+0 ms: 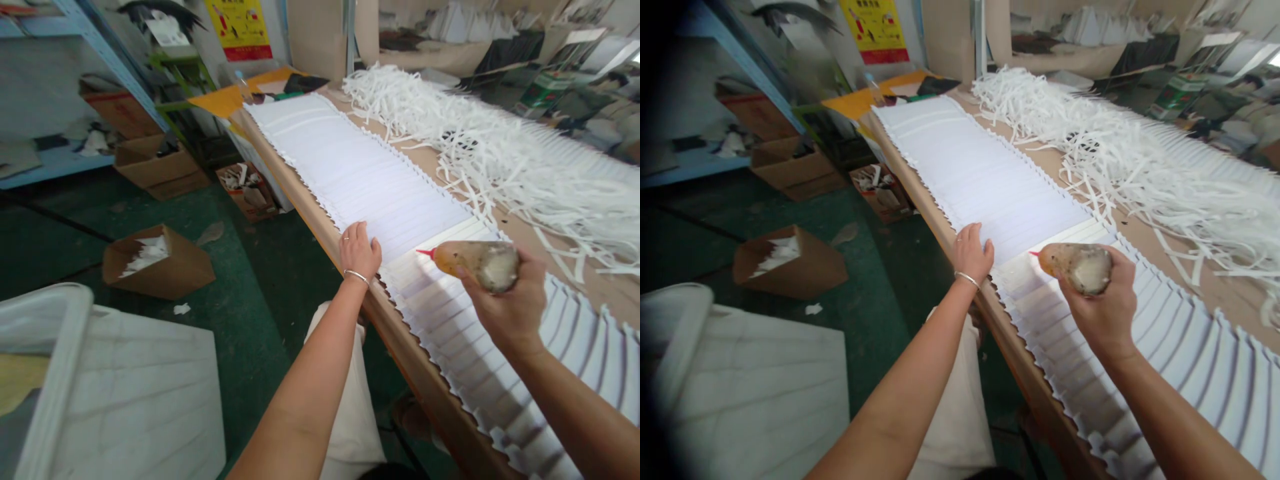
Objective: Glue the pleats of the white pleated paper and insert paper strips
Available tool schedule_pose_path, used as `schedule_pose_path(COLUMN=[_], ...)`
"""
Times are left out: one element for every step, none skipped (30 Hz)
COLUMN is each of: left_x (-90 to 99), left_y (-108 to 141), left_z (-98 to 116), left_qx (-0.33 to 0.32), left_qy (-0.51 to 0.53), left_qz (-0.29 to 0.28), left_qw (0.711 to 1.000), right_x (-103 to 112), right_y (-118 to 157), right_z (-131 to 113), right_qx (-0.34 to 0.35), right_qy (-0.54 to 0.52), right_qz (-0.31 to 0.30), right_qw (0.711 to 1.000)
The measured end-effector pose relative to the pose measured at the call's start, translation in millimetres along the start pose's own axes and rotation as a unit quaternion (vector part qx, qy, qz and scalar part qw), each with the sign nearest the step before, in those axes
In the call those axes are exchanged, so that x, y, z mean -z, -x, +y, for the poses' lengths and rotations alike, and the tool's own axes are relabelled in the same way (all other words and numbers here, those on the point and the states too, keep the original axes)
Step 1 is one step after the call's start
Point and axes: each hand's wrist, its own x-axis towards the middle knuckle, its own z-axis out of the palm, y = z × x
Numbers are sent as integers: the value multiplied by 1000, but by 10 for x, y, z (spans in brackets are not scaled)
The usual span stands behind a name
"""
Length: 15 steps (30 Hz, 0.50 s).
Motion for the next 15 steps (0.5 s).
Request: schedule_pose_path(left_x=[1, 2, 2, 2, 2, 2, 1, 1, 1, 1, 0, 1, 1, 3, 5], left_y=[-2, -4, -5, -7, -9, -11, -14, -17, -20, -24, -29, -34, -39, -44, -49], left_z=[8, 16, 23, 29, 35, 39, 43, 44, 45, 44, 43, 41, 38, 36, 35], left_qx=[1, 2, 4, 5, 5, 6, 6, 7, 7, 6, 6, 6, 6, 6, 6], left_qy=[0, 0, 1, 1, 3, 5, 7, 9, 11, 13, 14, 15, 14, 14, 12], left_qz=[0, 1, 2, 3, 4, 4, 4, 5, 5, 5, 5, 4, 3, 3, 2], left_qw=[1000, 1000, 1000, 1000, 1000, 1000, 1000, 1000, 1000, 1000, 1000, 1000, 1000, 1000, 1000], right_x=[77, 162, 249, 338, 426, 513, 600, 689, 782, 881, 987, 1100, 1217, 1335, 1450], right_y=[-23, -49, -77, -103, -125, -139, -141, -130, -102, -58, 2, 77, 163, 256, 352], right_z=[17, 28, 29, 21, 4, -19, -42, -63, -77, -81, -74, -55, -24, 15, 61], right_qx=[27, 42, 42, 29, 1, -38, -85, -138, -193, -247, -298, -343, -377, -397, -402], right_qy=[11, 18, 10, -20, -75, -151, -237, -318, -380, -420, -442, -451, -453, -454, -460], right_qz=[20, 46, 78, 113, 138, 152, 154, 148, 145, 151, 166, 187, 204, 217, 217], right_qw=[999, 998, 996, 993, 988, 976, 956, 926, 893, 860, 830, 802, 781, 768, 762])
